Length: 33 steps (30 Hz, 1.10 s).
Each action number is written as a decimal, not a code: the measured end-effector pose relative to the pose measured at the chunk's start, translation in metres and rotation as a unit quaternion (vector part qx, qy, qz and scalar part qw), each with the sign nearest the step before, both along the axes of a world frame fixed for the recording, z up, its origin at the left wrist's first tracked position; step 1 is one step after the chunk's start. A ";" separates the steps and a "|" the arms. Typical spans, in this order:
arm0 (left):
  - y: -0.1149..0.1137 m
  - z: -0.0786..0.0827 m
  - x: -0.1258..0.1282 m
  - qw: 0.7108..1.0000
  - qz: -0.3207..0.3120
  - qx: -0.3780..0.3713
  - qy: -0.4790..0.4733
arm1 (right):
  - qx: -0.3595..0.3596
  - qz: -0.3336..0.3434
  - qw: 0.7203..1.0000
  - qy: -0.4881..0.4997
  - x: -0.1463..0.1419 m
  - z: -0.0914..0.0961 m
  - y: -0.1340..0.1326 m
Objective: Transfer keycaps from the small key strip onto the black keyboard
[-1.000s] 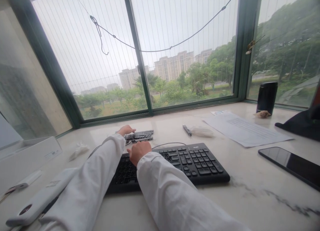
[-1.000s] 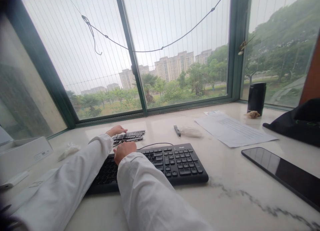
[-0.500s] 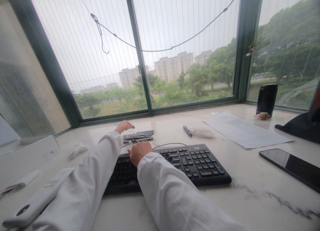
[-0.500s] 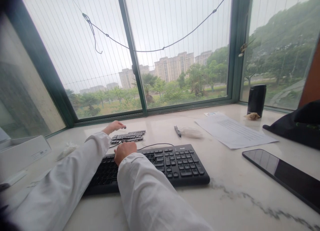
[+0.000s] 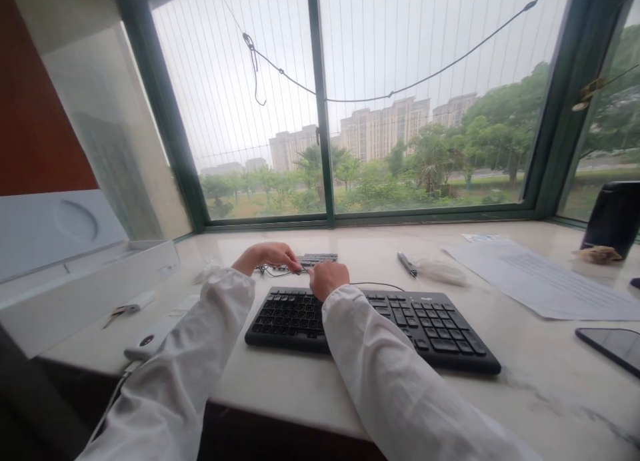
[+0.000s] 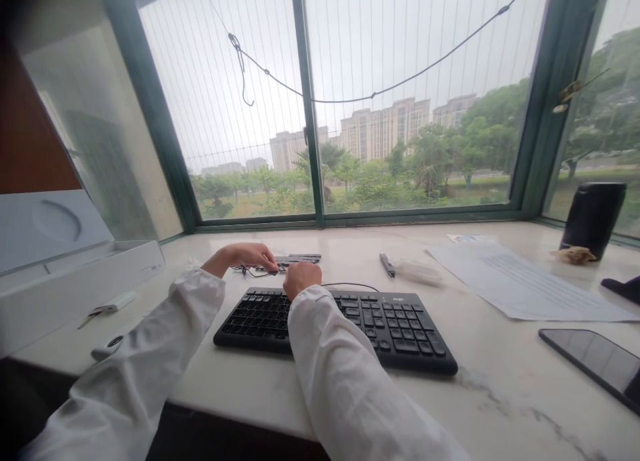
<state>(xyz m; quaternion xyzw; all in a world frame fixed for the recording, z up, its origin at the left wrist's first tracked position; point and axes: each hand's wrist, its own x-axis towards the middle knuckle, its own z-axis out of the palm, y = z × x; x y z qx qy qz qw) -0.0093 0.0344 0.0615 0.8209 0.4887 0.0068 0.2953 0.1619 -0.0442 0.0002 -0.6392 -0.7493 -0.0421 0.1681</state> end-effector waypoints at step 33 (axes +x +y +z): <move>-0.007 -0.044 -0.020 0.985 -0.004 -0.151 -0.087 | 0.007 0.179 0.983 -0.037 0.009 0.008 -0.001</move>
